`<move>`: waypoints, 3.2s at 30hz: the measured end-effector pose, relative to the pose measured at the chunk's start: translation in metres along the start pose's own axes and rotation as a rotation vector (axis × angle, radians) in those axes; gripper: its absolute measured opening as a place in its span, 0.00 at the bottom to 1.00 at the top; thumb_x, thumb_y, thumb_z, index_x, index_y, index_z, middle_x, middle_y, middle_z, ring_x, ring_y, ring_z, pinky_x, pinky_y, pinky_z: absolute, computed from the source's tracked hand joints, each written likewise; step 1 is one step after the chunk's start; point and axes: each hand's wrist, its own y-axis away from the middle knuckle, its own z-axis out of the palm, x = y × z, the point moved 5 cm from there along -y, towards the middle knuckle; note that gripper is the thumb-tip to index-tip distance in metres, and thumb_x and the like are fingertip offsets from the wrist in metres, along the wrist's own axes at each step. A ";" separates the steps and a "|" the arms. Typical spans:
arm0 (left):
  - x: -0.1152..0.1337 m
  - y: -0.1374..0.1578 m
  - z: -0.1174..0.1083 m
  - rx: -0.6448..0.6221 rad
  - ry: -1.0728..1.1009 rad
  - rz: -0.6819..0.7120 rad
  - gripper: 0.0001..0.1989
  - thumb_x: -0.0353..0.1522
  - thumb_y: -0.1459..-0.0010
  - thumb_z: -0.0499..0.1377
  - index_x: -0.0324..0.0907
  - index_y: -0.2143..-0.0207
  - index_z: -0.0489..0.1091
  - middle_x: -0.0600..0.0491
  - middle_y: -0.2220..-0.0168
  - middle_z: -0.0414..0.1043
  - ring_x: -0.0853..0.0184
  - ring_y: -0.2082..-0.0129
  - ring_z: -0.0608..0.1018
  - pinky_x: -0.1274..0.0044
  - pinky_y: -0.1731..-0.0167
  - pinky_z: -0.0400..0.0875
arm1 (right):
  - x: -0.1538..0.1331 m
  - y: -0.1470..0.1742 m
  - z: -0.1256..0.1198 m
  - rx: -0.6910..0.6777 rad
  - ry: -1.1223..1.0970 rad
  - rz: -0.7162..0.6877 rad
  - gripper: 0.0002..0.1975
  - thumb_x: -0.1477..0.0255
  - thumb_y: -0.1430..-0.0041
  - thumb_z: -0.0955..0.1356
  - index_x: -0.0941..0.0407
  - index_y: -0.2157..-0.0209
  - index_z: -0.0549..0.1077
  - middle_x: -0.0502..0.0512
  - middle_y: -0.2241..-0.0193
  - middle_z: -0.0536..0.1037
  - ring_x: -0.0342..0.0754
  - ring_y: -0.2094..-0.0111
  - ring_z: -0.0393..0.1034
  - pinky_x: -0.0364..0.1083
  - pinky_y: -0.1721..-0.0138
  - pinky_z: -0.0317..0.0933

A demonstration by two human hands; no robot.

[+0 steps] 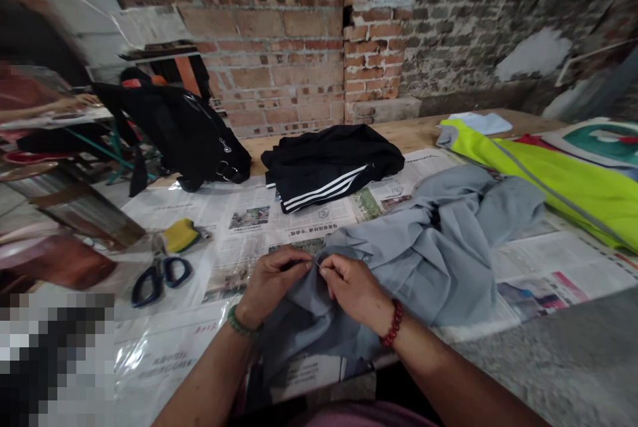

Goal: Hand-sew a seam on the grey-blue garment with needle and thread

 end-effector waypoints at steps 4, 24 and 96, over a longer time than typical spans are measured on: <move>0.004 0.000 0.004 -0.064 -0.069 0.089 0.05 0.26 0.52 0.59 0.40 0.74 0.75 0.53 0.75 0.74 0.68 0.72 0.74 0.78 0.69 0.68 | 0.001 -0.007 0.005 0.026 0.086 -0.045 0.09 0.73 0.45 0.59 0.56 0.77 0.65 0.45 0.85 0.66 0.40 0.81 0.62 0.40 0.75 0.54; 0.020 0.012 0.007 0.060 -0.452 0.614 0.08 0.25 0.45 0.55 0.41 0.67 0.73 0.50 0.68 0.73 0.70 0.68 0.75 0.79 0.69 0.72 | 0.000 -0.035 -0.021 -0.238 -0.323 0.058 0.11 0.68 0.54 0.69 0.56 0.67 0.76 0.52 0.67 0.77 0.46 0.63 0.69 0.46 0.59 0.59; -0.024 0.004 0.017 -0.259 0.344 -0.419 0.09 0.34 0.60 0.66 0.37 0.77 0.73 0.57 0.80 0.67 0.75 0.80 0.65 0.82 0.80 0.59 | -0.016 -0.020 -0.012 0.185 0.247 -0.573 0.11 0.73 0.41 0.59 0.53 0.61 0.70 0.53 0.68 0.75 0.45 0.68 0.70 0.44 0.65 0.65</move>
